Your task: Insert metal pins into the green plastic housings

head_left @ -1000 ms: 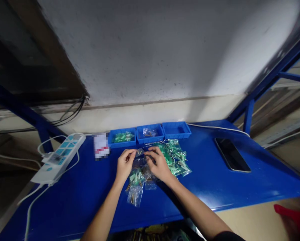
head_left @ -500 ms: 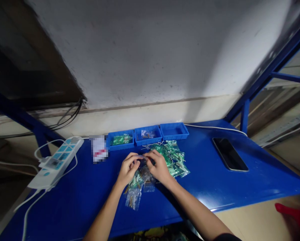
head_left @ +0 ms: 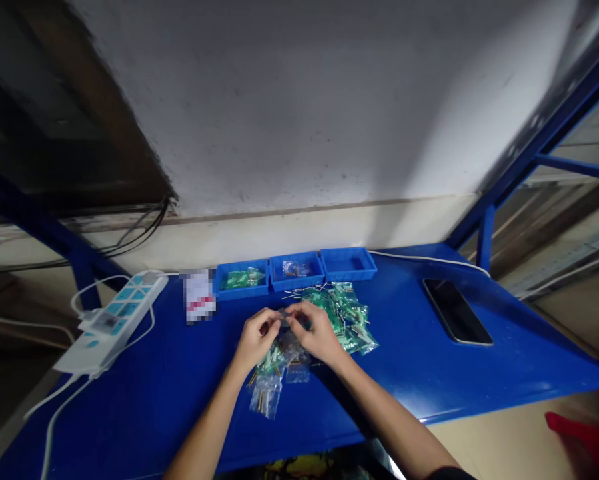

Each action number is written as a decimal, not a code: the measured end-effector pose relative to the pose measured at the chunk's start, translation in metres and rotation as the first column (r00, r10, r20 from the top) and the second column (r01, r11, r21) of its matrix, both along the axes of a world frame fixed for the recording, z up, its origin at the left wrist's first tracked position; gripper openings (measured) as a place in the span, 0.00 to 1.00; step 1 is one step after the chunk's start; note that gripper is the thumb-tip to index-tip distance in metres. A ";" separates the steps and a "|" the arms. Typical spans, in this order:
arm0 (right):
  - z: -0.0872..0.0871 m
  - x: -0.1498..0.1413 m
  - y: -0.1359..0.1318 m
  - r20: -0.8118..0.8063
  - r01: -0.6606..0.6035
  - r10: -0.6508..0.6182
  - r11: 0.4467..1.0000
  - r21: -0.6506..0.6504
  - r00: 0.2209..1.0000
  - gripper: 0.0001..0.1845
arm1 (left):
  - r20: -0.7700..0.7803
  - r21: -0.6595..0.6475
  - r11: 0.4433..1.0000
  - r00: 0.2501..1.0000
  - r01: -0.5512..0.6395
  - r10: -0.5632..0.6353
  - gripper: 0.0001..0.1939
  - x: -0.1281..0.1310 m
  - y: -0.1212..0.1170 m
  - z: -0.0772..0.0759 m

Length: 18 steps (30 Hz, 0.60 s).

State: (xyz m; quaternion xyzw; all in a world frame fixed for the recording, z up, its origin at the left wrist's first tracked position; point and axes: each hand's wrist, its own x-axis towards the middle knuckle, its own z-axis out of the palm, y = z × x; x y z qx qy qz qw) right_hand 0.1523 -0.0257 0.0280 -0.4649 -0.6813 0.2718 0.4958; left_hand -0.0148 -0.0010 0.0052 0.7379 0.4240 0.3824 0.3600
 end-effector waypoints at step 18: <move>0.002 0.048 0.067 0.018 0.470 -0.471 0.882 0.016 0.882 0.22 | -0.364 -0.006 0.974 0.907 0.228 -0.214 0.13 0.001 -0.009 0.009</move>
